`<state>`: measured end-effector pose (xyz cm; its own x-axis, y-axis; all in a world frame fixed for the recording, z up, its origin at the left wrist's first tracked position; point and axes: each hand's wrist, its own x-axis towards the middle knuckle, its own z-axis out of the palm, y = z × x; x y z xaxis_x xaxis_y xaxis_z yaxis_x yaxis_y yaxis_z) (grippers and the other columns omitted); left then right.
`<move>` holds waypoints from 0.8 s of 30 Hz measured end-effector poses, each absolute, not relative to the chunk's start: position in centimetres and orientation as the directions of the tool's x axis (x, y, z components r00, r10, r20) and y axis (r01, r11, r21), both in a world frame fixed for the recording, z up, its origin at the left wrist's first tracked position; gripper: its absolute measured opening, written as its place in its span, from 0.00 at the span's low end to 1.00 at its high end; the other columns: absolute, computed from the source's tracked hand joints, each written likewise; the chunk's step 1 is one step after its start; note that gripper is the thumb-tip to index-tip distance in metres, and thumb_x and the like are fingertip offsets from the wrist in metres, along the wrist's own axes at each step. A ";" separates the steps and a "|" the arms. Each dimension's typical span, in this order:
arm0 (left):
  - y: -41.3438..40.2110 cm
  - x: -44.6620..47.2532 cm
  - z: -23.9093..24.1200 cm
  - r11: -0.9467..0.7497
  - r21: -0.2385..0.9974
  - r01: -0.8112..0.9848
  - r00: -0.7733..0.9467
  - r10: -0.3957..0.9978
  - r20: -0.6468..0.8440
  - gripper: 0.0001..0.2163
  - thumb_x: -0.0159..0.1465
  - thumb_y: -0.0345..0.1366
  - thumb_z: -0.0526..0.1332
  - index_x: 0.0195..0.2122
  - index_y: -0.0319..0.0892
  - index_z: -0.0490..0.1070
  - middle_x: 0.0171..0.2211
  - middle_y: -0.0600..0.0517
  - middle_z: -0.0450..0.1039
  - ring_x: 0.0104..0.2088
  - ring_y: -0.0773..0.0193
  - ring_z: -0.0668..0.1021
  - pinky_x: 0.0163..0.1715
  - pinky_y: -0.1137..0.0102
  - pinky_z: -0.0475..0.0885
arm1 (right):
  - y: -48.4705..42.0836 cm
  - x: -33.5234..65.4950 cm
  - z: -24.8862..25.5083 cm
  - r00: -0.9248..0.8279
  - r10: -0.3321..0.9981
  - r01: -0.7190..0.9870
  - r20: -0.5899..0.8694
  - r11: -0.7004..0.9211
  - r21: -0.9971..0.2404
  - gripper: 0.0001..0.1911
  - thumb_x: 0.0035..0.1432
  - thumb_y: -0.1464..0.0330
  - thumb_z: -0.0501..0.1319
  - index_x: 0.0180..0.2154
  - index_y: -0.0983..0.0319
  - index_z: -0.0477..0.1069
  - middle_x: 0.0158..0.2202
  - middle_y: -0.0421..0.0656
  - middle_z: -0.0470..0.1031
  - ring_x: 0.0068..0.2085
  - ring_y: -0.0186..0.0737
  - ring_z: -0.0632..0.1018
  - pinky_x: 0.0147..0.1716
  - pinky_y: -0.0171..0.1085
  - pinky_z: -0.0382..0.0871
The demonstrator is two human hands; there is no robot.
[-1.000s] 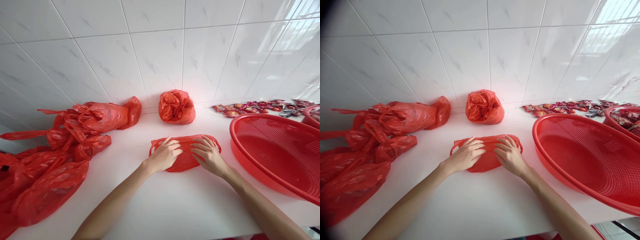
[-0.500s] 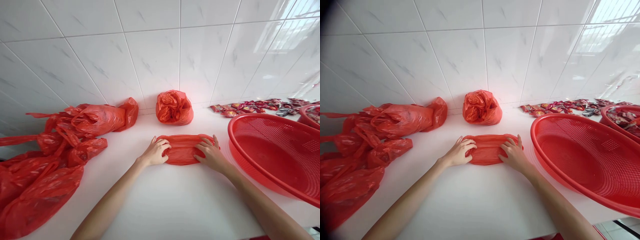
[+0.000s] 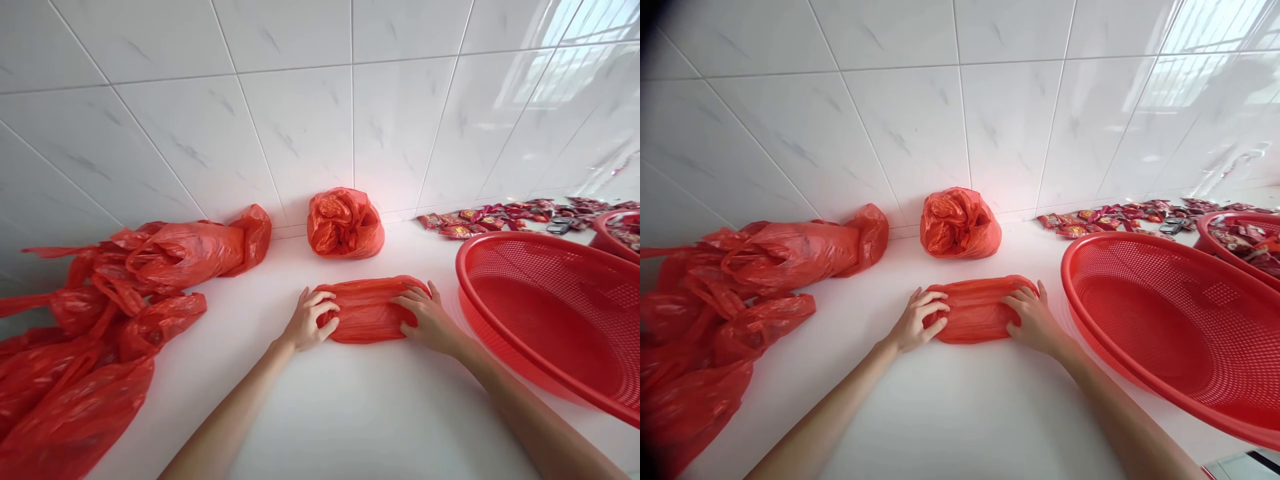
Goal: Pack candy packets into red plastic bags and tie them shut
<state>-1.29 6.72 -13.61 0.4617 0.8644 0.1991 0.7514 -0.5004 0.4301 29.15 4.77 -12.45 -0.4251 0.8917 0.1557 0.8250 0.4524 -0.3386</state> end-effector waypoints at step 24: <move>6.6 -1.9 -14.4 -0.523 0.530 0.668 0.470 0.848 0.246 0.15 0.69 0.32 0.52 0.53 0.46 0.72 0.51 0.47 0.78 0.54 0.57 0.79 0.69 0.46 0.57 | 5.4 29.8 -14.7 -0.286 0.924 0.807 0.256 0.376 -0.456 0.11 0.60 0.70 0.58 0.43 0.57 0.75 0.43 0.50 0.79 0.49 0.54 0.80 0.62 0.67 0.59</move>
<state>-1.89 6.60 -14.35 0.4695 0.8480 0.2457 0.6676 -0.5231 0.5298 29.84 5.41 -14.73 -0.2858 0.9236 0.2556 0.8069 0.3758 -0.4558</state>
